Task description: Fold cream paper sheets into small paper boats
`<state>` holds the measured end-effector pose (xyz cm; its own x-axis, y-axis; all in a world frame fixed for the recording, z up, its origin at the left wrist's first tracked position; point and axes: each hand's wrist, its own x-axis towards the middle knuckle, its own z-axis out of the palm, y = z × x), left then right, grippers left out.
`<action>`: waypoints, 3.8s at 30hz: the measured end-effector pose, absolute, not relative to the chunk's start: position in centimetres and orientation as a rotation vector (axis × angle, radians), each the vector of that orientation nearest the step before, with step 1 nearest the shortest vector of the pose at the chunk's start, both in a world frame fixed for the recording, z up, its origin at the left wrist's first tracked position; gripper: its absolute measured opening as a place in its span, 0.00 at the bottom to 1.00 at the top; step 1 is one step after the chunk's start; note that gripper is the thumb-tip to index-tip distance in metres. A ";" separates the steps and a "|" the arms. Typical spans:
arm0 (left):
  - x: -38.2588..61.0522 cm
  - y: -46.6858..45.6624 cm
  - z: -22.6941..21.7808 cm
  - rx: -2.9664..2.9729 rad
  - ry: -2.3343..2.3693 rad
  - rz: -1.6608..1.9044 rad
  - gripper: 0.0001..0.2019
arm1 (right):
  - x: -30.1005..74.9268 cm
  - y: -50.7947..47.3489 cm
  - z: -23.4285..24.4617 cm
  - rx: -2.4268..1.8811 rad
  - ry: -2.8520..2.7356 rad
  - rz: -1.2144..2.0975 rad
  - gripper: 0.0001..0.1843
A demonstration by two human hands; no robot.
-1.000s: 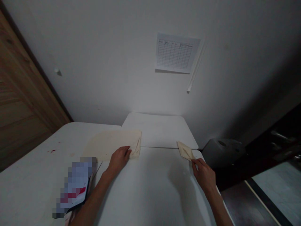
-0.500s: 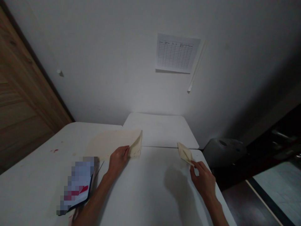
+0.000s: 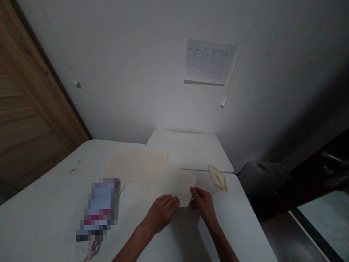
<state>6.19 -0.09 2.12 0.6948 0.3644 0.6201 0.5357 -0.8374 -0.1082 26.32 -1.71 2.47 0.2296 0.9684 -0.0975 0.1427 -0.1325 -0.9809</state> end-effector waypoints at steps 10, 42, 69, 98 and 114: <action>4.5 0.7 0.9 -2.603 -1.305 -1.147 0.13 | 30.0 -3.2 0.3 -1.594 -1.268 0.789 0.21; 1.0 3.5 3.2 -2.348 -2.646 -2.219 0.23 | 34.7 -4.9 0.8 -1.536 -1.080 0.762 0.24; 1.5 2.6 2.8 -2.589 -2.668 -1.607 0.14 | 34.5 -5.3 1.5 -1.855 -1.233 0.670 0.19; 2.7 2.1 2.9 -2.500 -2.637 -1.746 0.17 | 33.1 -5.1 2.9 -1.857 -1.266 0.542 0.18; 4.9 1.2 2.0 -2.582 -2.663 -1.938 0.18 | 30.2 -4.5 3.6 -1.437 -1.227 0.962 0.25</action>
